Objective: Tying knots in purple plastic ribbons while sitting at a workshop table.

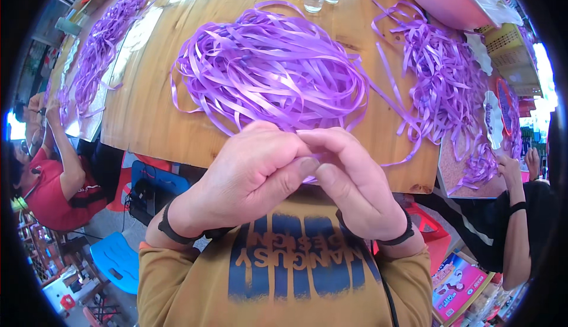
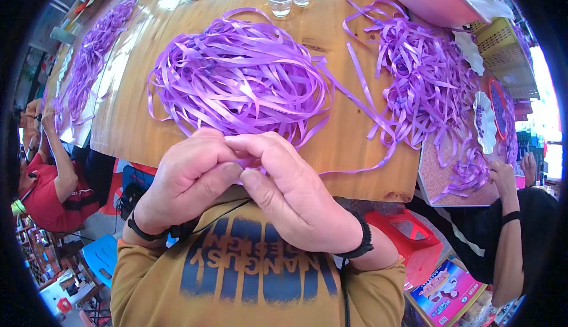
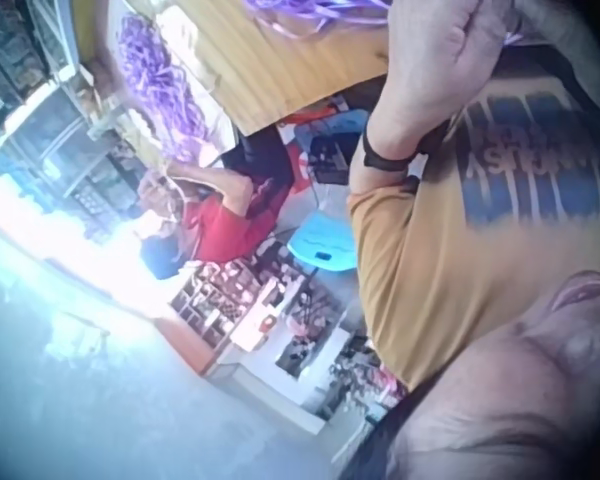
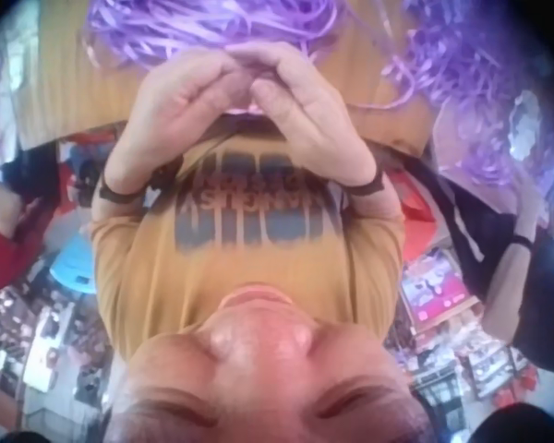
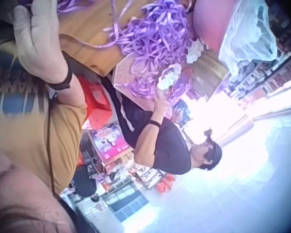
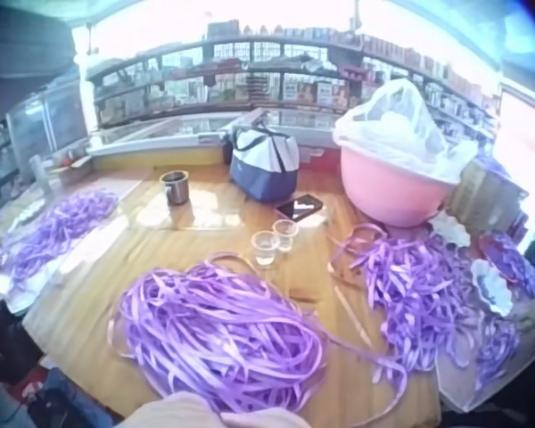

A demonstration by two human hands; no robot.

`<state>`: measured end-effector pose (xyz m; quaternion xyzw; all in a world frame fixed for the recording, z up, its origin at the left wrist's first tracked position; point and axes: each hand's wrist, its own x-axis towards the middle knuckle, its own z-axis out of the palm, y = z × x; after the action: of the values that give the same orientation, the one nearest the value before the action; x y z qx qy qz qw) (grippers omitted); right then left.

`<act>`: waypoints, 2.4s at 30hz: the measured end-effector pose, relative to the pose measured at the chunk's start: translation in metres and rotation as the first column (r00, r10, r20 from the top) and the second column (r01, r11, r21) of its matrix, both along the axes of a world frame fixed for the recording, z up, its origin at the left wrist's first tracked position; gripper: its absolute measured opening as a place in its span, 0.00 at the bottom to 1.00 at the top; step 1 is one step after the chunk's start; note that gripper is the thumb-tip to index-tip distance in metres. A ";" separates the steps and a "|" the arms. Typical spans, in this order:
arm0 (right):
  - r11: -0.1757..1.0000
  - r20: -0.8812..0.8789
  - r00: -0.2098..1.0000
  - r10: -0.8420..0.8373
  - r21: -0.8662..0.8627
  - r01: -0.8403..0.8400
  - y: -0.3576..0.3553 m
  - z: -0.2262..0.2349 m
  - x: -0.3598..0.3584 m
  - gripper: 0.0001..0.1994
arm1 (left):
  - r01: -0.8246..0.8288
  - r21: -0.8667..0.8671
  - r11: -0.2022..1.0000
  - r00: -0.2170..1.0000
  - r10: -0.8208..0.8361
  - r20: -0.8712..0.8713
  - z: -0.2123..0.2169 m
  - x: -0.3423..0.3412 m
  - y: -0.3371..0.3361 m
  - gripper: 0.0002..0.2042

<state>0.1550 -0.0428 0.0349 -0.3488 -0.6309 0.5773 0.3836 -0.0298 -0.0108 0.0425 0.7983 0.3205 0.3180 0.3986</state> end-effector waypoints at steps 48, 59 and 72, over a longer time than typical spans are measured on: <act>0.904 0.150 0.941 -0.303 0.357 0.234 0.000 -0.008 0.000 0.04 | 0.065 0.153 0.986 0.998 -0.063 -0.018 -0.012 -0.005 0.003 0.03; 0.853 0.067 0.949 -0.309 0.460 0.245 0.001 -0.016 -0.012 0.06 | -0.058 -0.282 0.958 0.932 0.154 0.329 -0.014 0.003 -0.003 0.04; 0.841 0.017 0.933 -0.359 0.438 0.316 0.001 -0.028 0.005 0.10 | 0.114 -0.413 0.903 0.990 -0.070 0.122 -0.011 0.008 0.001 0.07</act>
<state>0.1601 -0.0421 0.0068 -0.3896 -0.6889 0.3297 0.5147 -0.0217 -0.0101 0.0310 0.6906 0.3220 0.2639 0.5914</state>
